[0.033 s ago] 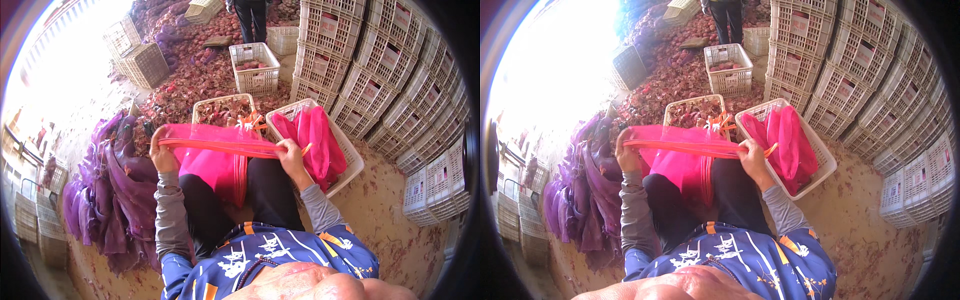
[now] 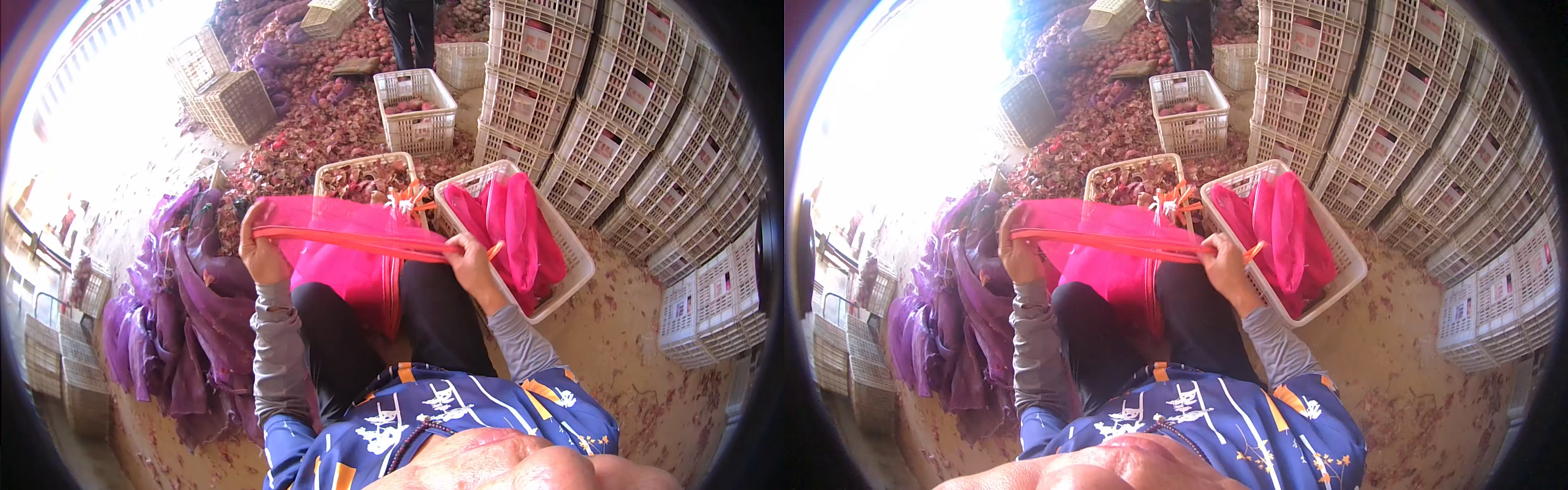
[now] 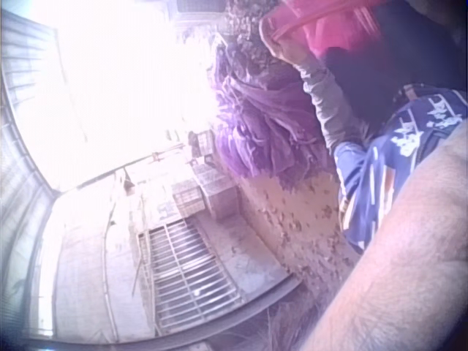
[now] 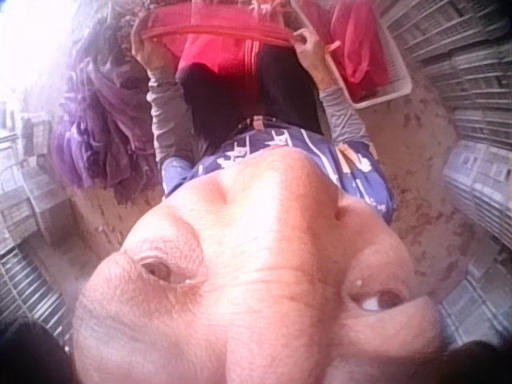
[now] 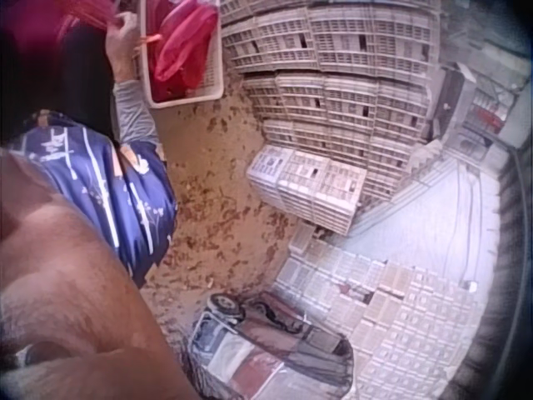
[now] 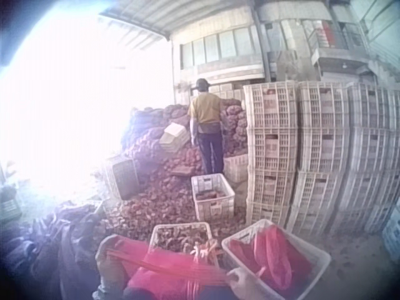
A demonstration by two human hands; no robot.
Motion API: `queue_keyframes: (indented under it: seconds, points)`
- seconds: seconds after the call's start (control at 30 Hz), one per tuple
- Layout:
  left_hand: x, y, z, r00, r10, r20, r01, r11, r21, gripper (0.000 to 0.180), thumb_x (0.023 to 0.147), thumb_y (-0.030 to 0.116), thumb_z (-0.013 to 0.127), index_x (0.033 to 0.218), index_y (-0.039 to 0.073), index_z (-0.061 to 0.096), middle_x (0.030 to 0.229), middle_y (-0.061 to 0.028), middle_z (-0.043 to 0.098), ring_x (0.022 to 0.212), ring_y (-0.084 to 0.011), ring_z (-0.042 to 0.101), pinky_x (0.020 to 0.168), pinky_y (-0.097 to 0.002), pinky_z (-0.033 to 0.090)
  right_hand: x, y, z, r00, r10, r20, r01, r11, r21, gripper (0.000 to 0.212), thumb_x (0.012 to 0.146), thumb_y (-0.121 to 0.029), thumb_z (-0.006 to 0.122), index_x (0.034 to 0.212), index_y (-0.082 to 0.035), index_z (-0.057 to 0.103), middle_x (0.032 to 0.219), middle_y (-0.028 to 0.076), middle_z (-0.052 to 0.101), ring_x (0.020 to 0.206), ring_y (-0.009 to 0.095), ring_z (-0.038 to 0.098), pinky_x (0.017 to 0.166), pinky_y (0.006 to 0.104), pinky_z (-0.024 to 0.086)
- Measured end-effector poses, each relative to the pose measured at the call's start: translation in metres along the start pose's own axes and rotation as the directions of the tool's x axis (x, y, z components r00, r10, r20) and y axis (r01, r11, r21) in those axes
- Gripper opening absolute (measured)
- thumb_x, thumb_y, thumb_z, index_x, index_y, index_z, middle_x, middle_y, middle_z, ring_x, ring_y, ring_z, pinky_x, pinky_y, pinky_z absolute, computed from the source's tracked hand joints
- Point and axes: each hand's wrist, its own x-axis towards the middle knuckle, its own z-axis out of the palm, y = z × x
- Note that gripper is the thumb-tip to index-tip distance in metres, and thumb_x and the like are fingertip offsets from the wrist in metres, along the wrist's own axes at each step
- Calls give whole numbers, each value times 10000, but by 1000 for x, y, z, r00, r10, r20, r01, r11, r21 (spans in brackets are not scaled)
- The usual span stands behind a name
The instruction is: The person takes pink mesh bags, stretches them open, and fits them over plastic baskets filled with onions and red onion skins.
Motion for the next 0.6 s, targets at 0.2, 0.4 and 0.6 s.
queue_keyframes:
  seconds: [0.2,0.4,0.6]
  points:
    - [-20,62,41,892,388,231,-429,888,166,280,972,104,500,1198,-43,576,1251,-213,582,1100,-284,607,977,-437,468,-33,-12,30,1000,6,-30,0,984,180,88,830,-33,639,875,8,575,910,132,630,851,257,628,775,344,493]
    - [-69,78,-1,941,200,273,-337,630,699,215,803,-99,511,950,-43,658,1053,-148,635,934,-225,604,822,-333,489,-34,7,-28,942,261,-211,-132,866,483,61,840,-6,631,888,-6,593,883,53,643,834,133,602,761,276,489]
    - [-184,5,-129,974,-220,-55,204,743,638,273,776,-119,474,956,-12,649,952,-73,594,913,-172,568,800,-261,449,-76,5,-57,911,393,127,-413,860,300,59,907,-64,620,942,-18,630,786,25,636,539,114,625,545,240,498]
